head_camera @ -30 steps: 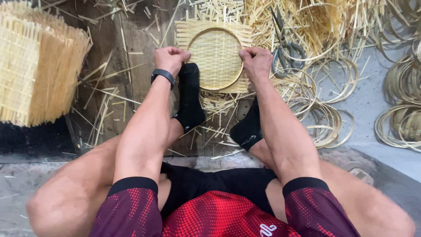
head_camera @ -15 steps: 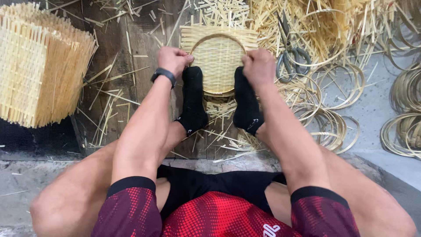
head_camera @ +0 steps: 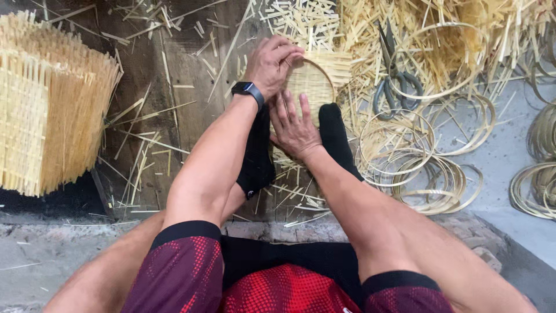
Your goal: The person assembles a circular bamboo frame by cutting bamboo strips with scissors and fitting a woven bamboo mat into a circular base.
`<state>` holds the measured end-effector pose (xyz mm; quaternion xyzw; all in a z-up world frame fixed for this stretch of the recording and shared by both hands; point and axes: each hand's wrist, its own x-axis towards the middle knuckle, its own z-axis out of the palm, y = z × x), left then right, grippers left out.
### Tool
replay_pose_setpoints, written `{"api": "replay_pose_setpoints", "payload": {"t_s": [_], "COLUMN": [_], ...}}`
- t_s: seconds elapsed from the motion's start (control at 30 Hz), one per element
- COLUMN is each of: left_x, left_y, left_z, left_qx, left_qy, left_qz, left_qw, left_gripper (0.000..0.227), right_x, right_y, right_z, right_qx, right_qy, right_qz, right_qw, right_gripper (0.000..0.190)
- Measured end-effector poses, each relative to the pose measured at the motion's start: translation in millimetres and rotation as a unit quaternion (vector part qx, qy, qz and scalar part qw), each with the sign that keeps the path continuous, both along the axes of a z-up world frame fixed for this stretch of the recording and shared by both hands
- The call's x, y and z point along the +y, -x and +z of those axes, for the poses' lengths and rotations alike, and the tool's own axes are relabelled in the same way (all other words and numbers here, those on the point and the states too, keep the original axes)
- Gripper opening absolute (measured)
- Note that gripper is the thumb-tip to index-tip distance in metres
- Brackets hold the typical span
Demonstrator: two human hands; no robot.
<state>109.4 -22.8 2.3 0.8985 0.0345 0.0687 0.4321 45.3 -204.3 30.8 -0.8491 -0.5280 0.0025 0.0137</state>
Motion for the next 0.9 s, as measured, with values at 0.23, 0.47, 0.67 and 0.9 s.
{"api": "replay_pose_setpoints", "payload": {"t_s": [0.23,0.47,0.67,0.9], "left_x": [3,2,4,3], "left_y": [-4,-11,-24,-16], "left_z": [1,19,-8,-11], "left_qx": [-0.052,0.038,0.13,0.275], "left_qy": [-0.04,0.094,0.19,0.083], "left_qz": [-0.034,0.011,0.067,0.056], "left_qw": [0.997,0.995,0.971,0.956], "left_gripper": [0.03,0.023,0.022,0.041], "right_x": [-14,-1,-15,-25], "right_y": [-77,-127,-141,-142], "right_z": [36,0,-44,-36], "right_qx": [0.31,0.334,0.535,0.377], "right_qy": [0.06,-0.357,-0.373,-0.41], "right_qz": [-0.095,-0.237,-0.333,-0.293], "right_qw": [0.944,0.839,0.681,0.777], "right_gripper": [0.021,0.014,0.022,0.028]}}
